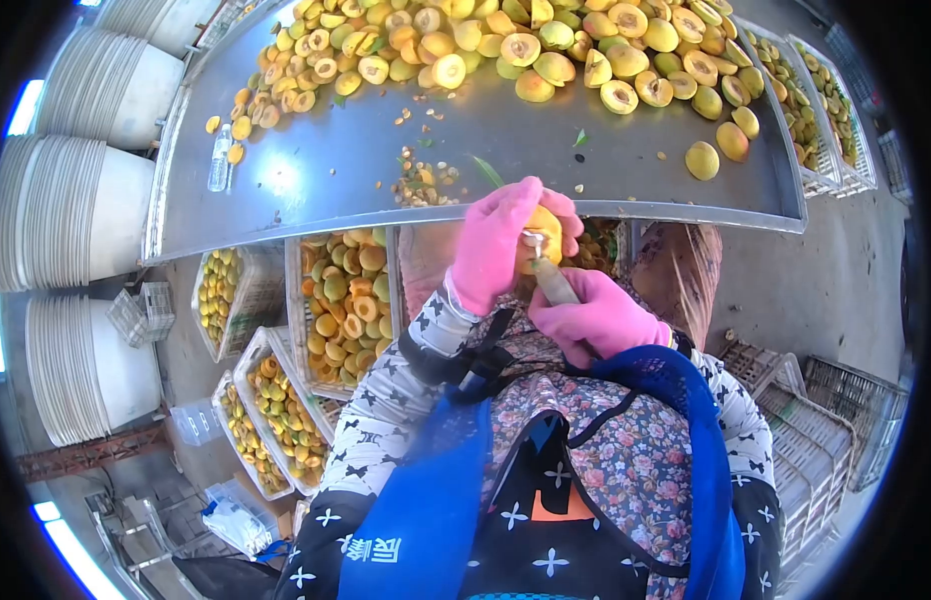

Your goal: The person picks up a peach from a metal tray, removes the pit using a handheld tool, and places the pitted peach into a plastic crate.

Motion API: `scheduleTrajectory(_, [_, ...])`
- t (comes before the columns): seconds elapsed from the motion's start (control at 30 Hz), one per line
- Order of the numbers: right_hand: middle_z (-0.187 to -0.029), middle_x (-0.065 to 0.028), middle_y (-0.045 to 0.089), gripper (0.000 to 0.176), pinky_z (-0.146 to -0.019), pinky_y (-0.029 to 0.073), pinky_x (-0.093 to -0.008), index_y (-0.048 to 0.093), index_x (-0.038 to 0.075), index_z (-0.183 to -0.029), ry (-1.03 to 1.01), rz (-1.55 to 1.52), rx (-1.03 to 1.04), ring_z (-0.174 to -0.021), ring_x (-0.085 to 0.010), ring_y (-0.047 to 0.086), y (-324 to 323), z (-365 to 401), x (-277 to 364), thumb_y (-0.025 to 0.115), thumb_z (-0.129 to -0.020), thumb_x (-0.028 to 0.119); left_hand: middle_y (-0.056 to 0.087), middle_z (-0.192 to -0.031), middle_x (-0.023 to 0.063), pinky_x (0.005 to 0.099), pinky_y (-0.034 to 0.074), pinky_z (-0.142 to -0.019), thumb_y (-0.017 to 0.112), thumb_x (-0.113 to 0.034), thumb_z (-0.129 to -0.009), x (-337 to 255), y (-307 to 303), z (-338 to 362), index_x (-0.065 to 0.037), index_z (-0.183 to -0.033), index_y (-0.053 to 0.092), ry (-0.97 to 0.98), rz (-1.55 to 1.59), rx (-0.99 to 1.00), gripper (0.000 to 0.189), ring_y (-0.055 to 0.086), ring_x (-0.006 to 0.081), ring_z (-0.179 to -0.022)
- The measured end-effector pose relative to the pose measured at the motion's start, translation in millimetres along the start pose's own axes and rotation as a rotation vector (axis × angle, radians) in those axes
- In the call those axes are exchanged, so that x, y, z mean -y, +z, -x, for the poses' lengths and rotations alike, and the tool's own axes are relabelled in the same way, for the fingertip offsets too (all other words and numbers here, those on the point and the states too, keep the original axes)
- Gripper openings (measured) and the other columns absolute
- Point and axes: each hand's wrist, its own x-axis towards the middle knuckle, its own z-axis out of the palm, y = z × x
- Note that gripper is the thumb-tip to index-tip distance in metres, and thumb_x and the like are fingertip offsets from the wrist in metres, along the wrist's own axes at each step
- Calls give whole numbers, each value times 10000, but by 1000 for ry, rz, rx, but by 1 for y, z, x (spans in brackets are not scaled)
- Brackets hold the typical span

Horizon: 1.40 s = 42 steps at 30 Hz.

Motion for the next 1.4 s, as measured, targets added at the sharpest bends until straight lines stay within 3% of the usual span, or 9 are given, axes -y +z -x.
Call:
scheduleTrajectory(0.13, [-654,27,521,96,-438,358,-223,606,18,-863,21,-126,208,-496,-71,497,-38,17,-1,691,-841,56,686,-847,144,314,562,-588,516,-383,-1014,-17,-20,4,23,-992,656,-73,-100,82,431,661,213,-679])
scheduleTrajectory(0.33, [-793,-190,642,292,-688,495,-419,626,15,-1004,-432,1805,-355,-765,-355,635,-138,-7,-74,684,-874,271,676,-978,143,332,568,-656,457,-405,-1031,-18,-84,38,12,-1101,627,-50,36,-78,456,676,221,-858])
scheduleTrajectory(0.53, [-967,-139,682,388,-842,486,-330,628,-3,-1159,-122,1288,-686,-894,-210,629,-106,-53,-9,690,-833,198,636,-1127,133,345,568,-788,641,-106,-909,34,-263,143,-50,-1290,521,433,-423,-687,403,646,247,-1020])
scheduleTrajectory(0.63, [-893,-64,641,310,-802,470,-288,634,1,-1117,-120,1160,-628,-833,-130,567,-93,-35,9,662,-842,140,605,-1194,133,379,549,-860,620,-155,-888,74,-346,224,-61,-1287,518,448,418,-921,423,595,258,-1121])
scheduleTrajectory(0.87, [-902,-128,672,347,-791,506,-332,636,27,-1122,-94,1391,-457,-815,-213,649,-87,-59,-27,689,-803,154,569,-1275,172,435,466,-981,711,-299,-800,154,-428,290,-68,-1295,587,-26,-796,-1754,560,566,352,-1156])
scheduleTrajectory(1.07, [-974,-179,689,397,-841,512,-371,640,41,-1154,-39,1515,-421,-904,-307,679,-67,-78,-29,695,-800,213,568,-1278,190,445,462,-1001,704,-299,-786,144,-430,288,-105,-1166,659,-802,-1222,-1449,429,546,396,-1190])
scheduleTrajectory(1.3, [-1037,-192,688,448,-883,517,-385,627,46,-1211,-171,1479,-381,-994,-337,674,-38,-64,-19,719,-825,253,713,-1009,139,435,562,-799,669,-255,-807,164,-479,295,-106,-981,747,-954,-1422,-1326,242,681,341,-939])
scheduleTrajectory(1.33, [-1041,-192,686,445,-876,519,-388,629,46,-1204,-163,1348,-392,-998,-337,674,-25,-60,-12,725,-824,257,714,-989,143,464,553,-806,679,-294,-820,145,-472,279,-89,-1012,748,-954,-1811,-1016,289,685,350,-915])
scheduleTrajectory(1.4, [-1031,-190,685,424,-847,525,-392,631,46,-1186,-65,1277,-437,-979,-335,676,-21,-49,-3,720,-828,256,637,-1171,204,464,501,-912,654,-273,-883,112,-423,240,-32,-1165,675,-78,-1681,-1626,371,610,365,-1074])
